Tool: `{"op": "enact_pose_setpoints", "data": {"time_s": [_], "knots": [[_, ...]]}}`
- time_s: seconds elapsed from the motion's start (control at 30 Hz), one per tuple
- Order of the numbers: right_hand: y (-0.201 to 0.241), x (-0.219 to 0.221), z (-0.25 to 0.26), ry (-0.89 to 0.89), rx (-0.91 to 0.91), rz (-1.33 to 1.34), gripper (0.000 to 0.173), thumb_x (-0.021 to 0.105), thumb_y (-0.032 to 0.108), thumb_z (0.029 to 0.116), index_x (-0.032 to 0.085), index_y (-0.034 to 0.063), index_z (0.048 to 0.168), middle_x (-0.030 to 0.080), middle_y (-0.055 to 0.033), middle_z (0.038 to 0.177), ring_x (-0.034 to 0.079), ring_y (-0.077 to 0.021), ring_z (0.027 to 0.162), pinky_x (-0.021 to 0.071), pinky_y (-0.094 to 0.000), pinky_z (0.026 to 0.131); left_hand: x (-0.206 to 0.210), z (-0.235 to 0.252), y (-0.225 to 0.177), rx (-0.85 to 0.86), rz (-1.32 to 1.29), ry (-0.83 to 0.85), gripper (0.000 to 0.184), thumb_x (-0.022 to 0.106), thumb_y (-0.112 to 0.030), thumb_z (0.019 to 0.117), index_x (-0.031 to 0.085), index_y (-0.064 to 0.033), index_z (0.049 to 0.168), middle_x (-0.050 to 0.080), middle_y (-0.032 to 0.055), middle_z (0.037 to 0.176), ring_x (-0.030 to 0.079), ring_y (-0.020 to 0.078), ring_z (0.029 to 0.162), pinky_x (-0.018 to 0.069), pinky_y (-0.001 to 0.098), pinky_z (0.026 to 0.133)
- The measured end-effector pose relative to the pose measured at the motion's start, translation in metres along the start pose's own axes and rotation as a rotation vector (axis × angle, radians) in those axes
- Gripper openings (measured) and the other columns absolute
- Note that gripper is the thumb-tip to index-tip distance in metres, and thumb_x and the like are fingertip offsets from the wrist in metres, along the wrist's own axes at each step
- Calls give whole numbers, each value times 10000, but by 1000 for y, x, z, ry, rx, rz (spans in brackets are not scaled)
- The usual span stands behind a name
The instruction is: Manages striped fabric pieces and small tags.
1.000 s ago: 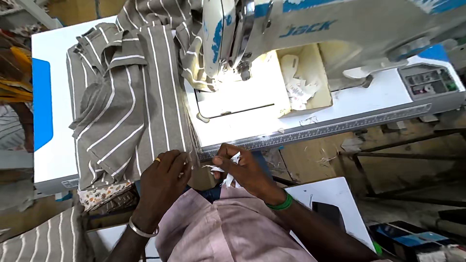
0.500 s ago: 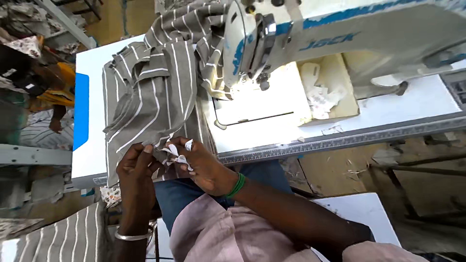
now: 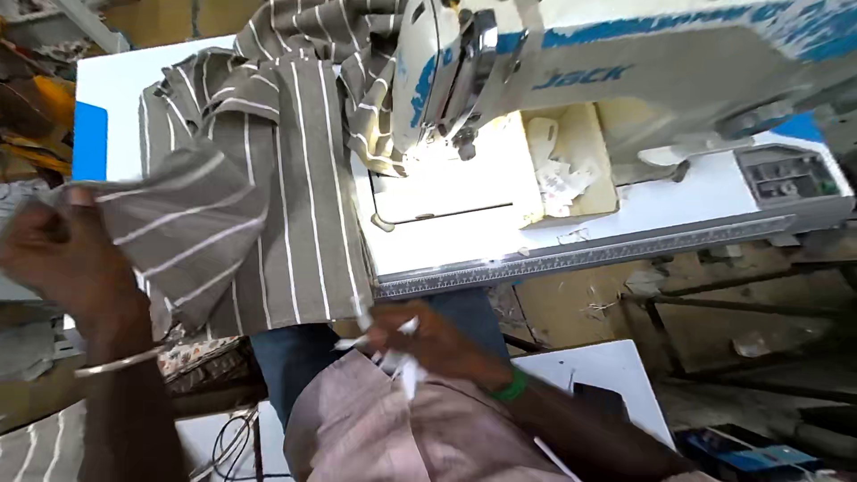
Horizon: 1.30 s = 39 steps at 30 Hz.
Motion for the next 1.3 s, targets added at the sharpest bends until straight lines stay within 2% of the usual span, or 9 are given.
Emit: {"op": "enact_pose_setpoints", "data": {"time_s": [0.1, 0.23, 0.33, 0.47, 0.57, 0.67, 0.9, 1.17, 1.3], "knots": [[-15, -54, -18, -261, 94, 231, 324, 536, 454, 1047, 679, 199, 906, 543, 109, 676, 486, 37, 577, 425, -134, 524, -12, -28, -26, 207, 163, 12, 575, 536, -387, 1060, 511, 70, 1409, 580, 244, 1388, 572, 287, 1292, 436, 430, 1113], [-26, -72, -28, -391, 72, 416, 410, 509, 541, 1032, 657, 191, 880, 520, 89, 684, 485, 14, 586, 429, -139, 533, 65, -153, -83, 641, 15, 688, 498, 724, -376, 940, 641, -92, 1340, 636, 124, 1328, 605, 293, 1215, 499, 514, 1004], [-27, -57, -23, -399, 116, 361, 365, 504, 423, 1070, 657, 152, 879, 511, 67, 641, 452, 5, 510, 394, -141, 459, 88, -195, -91, 716, 32, 728, 400, 723, -372, 946, 708, -148, 1276, 646, 76, 1243, 624, 252, 1076, 529, 443, 870], [-21, -41, -26, -285, 145, 157, 372, 472, 407, 1085, 653, 102, 974, 581, -31, 703, 512, -77, 523, 415, -187, 435, 77, -182, -80, 404, -191, 659, 198, 621, -197, 1018, 746, -86, 1126, 664, 34, 1141, 638, 126, 922, 560, 310, 774], [-19, -33, -13, -219, 140, 186, 270, 507, 298, 1080, 672, 106, 1172, 655, -58, 877, 560, -96, 599, 468, -210, 479, 67, -152, -59, -162, -594, 513, 148, 607, -232, 1035, 743, -174, 1037, 695, -92, 940, 616, 21, 753, 534, 202, 671], [-20, -8, 27, -194, 202, 302, 300, 548, 264, 1062, 632, 178, 1336, 631, -61, 852, 520, -90, 555, 454, -224, 464, 59, -140, -55, -367, -761, 485, 184, 582, -305, 1048, 730, -212, 991, 681, -89, 874, 633, 25, 754, 558, 205, 691], [-23, 37, 111, -104, 278, 641, 168, 485, 206, 1092, 592, 90, 1148, 594, 0, 837, 534, -33, 613, 449, -166, 503, 45, -126, -71, -141, -672, 501, 216, 574, -227, 1052, 739, -131, 1152, 730, -33, 1178, 663, 19, 763, 539, 164, 614], [-18, 37, 90, -108, 237, 713, 163, 523, 278, 1073, 624, 150, 1067, 536, 42, 720, 476, 11, 531, 395, -123, 471, 49, -118, -74, -116, -618, 421, 181, 597, -268, 1043, 747, -167, 1042, 735, -71, 966, 673, 30, 775, 568, 198, 673], [-19, 39, 102, -78, 115, 441, 245, 491, 262, 1093, 645, 72, 1101, 605, -4, 808, 562, -44, 643, 491, -194, 553, 53, -109, -74, -92, -512, 425, 196, 592, -300, 1045, 659, -210, 885, 614, -113, 732, 556, -4, 591, 482, 167, 535]]}}
Point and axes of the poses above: each hand's wrist, its own z-axis towards the middle knuckle, its own x-axis out of the palm, y = z × x, the point moved 7 cm from there along z, towards the middle knuckle
